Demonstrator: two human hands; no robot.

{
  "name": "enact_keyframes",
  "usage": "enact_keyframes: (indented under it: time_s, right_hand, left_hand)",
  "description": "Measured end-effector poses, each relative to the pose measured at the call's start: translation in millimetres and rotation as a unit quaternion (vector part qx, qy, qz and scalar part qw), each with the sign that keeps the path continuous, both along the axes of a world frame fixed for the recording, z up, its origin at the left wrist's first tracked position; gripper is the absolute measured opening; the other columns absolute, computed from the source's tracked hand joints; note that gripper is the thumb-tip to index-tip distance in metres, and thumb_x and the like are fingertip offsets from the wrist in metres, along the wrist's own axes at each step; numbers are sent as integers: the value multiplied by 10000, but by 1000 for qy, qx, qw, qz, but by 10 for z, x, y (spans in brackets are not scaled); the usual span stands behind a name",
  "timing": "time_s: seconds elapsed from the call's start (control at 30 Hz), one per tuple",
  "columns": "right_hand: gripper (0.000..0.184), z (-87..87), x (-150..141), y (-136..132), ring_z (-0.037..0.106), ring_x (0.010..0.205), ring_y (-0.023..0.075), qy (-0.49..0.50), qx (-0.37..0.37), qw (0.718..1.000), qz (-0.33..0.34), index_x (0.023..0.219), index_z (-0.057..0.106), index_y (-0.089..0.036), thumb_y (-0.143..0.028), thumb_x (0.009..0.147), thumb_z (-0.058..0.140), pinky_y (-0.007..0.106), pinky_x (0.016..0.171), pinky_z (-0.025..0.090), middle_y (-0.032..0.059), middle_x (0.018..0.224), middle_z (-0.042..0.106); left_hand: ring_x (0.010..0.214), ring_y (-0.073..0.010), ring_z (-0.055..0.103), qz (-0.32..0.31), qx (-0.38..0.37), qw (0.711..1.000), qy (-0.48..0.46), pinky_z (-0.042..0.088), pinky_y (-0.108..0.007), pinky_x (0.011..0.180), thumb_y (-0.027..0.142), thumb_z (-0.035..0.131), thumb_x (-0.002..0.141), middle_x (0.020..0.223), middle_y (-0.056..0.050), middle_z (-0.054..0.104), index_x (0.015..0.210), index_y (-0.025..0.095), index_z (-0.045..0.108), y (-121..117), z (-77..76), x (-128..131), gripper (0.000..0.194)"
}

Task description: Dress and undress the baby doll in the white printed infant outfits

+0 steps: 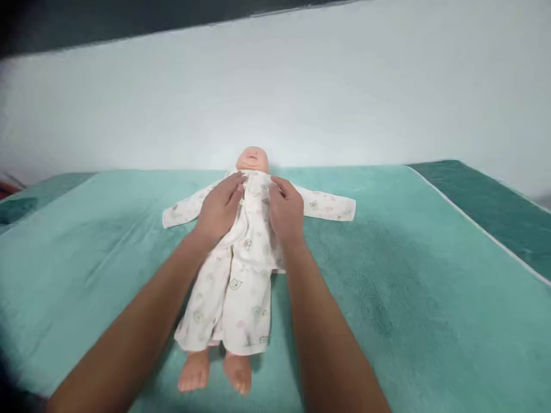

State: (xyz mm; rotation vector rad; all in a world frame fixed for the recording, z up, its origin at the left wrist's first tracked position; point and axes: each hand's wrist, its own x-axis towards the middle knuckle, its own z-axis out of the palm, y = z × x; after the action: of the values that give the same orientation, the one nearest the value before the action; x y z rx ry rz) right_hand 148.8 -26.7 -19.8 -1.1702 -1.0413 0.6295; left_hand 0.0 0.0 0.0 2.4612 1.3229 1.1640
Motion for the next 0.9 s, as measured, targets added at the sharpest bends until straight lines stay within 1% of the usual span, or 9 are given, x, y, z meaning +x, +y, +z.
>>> enact_keyframes:
  time_s: [0.13,0.23,0.33,0.47,0.57,0.67,0.73,0.83,0.9]
  right_hand:
    - [359,-14,-127,26,567,1231,239,-79,-10,996,30,1146,702,-226,-305,845,524,433,1116,374,44,1279,660]
    - [420,9,-169,31,474,1341,236,-105,-22,992,62,1249,653,-249,-339,854,542,446,1167,312,28,1413,559]
    - [479,43,-176,39,384,1411,234,-131,-30,986,96,1322,603,-253,-365,858,560,454,1198,259,15,1498,463]
    - [499,77,-172,46,318,1450,234,-172,-33,978,116,1354,578,-280,-362,862,572,461,1220,216,-15,1523,423]
    - [481,95,-166,27,323,1448,217,-191,-35,973,126,1352,579,-294,-340,874,561,448,1222,223,-32,1504,448]
    - [461,112,-166,-1,346,1435,200,-197,-19,969,145,1334,590,-312,-304,874,561,425,1214,245,-56,1483,475]
    - [420,126,-173,-7,424,1385,199,-183,-10,972,144,1285,625,-309,-288,871,561,413,1186,294,-49,1430,539]
    - [312,166,-202,33,582,1198,201,-156,-10,983,98,1156,679,-271,-297,884,529,399,1065,422,-6,1258,663]
    - [238,217,-237,112,629,1038,208,-178,-29,983,43,1038,682,-234,-338,880,537,391,938,482,33,1127,691]
  left_hand:
    - [1239,-206,567,-12,-14,998,-66,405,-358,1075,309,383,991,1329,-38,633,1210,226,643,-114,28,-39,350]
    - [1021,-187,655,-16,-46,990,-133,481,-318,926,292,421,970,1180,-11,703,1172,262,652,-79,67,-63,308]
    - [929,-171,655,16,-65,973,-221,494,-283,830,270,456,937,1092,-13,717,1094,254,663,137,98,-66,260]
    - [919,-181,649,43,-103,952,-284,486,-303,853,212,509,861,982,-29,723,946,209,684,498,89,-52,195]
    - [914,-186,645,3,-135,950,-283,485,-325,875,213,519,852,967,-31,718,945,212,696,574,61,-60,201]
    - [961,-188,639,-43,-139,952,-270,486,-331,895,230,501,882,1024,-26,709,1035,241,685,503,48,-82,240]
    - [1023,-185,630,-66,-132,950,-276,478,-326,931,226,488,896,1091,-28,698,1057,244,675,462,51,-93,247]
    - [1080,-178,618,-78,-120,945,-293,465,-316,969,203,491,893,1159,-31,683,1059,234,666,480,54,-102,243]
    - [1049,-177,627,-67,-121,948,-288,472,-314,948,203,503,883,1144,-35,692,1048,225,673,536,46,-114,238]
